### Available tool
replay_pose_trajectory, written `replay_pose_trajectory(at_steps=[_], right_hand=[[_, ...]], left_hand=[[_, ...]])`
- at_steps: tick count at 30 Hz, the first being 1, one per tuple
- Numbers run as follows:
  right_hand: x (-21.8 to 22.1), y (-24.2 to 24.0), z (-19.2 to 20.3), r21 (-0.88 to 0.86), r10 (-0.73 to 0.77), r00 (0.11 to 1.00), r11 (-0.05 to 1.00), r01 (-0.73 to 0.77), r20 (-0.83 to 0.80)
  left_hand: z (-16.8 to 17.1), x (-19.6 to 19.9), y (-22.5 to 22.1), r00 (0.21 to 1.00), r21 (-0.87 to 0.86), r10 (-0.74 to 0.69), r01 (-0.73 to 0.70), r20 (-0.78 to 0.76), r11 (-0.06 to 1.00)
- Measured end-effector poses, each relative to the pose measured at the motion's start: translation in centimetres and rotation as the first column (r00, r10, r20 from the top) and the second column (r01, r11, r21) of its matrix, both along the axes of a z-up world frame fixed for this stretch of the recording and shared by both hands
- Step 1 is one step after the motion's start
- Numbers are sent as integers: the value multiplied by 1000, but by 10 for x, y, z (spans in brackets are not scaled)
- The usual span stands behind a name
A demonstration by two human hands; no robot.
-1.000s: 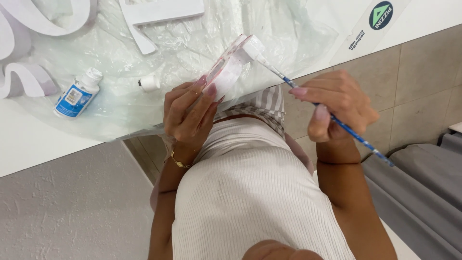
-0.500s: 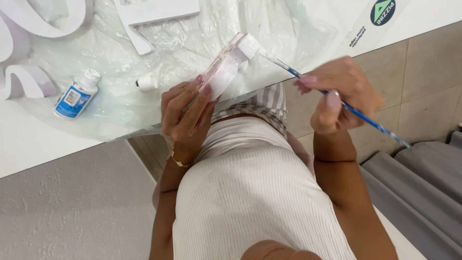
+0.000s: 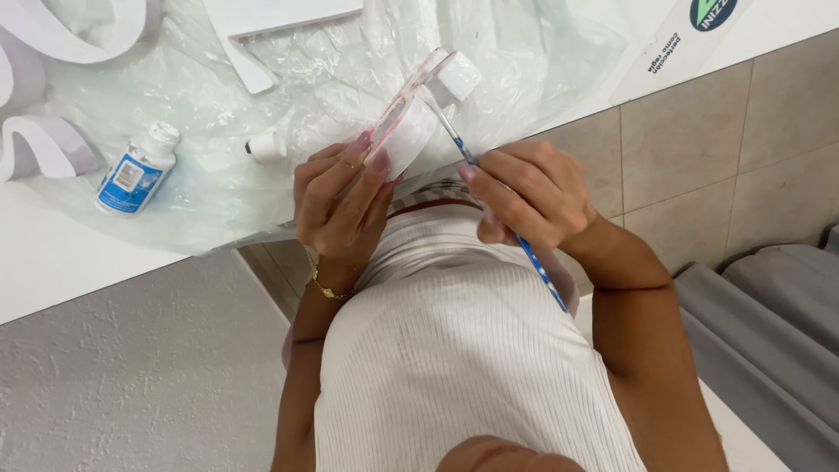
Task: Painting large white decorative foam letters with white paint using a brush.
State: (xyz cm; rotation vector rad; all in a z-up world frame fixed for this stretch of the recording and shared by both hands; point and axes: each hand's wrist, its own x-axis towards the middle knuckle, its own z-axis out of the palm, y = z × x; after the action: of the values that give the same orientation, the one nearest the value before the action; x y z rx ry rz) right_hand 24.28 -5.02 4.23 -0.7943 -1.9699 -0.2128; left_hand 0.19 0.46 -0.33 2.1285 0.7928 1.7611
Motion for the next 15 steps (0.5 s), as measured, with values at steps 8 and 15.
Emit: replay_pose_trajectory(at_steps=[8,15], right_hand=[[4,6,5,31,21,999,999,-22,39],[5,2,13,5,11,999,1000,-11,40]], left_hand=[[-4,-1,1,1000,-1,-5,5,7,1000],[-6,-1,-1,1000,23,-1,1,10,1000]])
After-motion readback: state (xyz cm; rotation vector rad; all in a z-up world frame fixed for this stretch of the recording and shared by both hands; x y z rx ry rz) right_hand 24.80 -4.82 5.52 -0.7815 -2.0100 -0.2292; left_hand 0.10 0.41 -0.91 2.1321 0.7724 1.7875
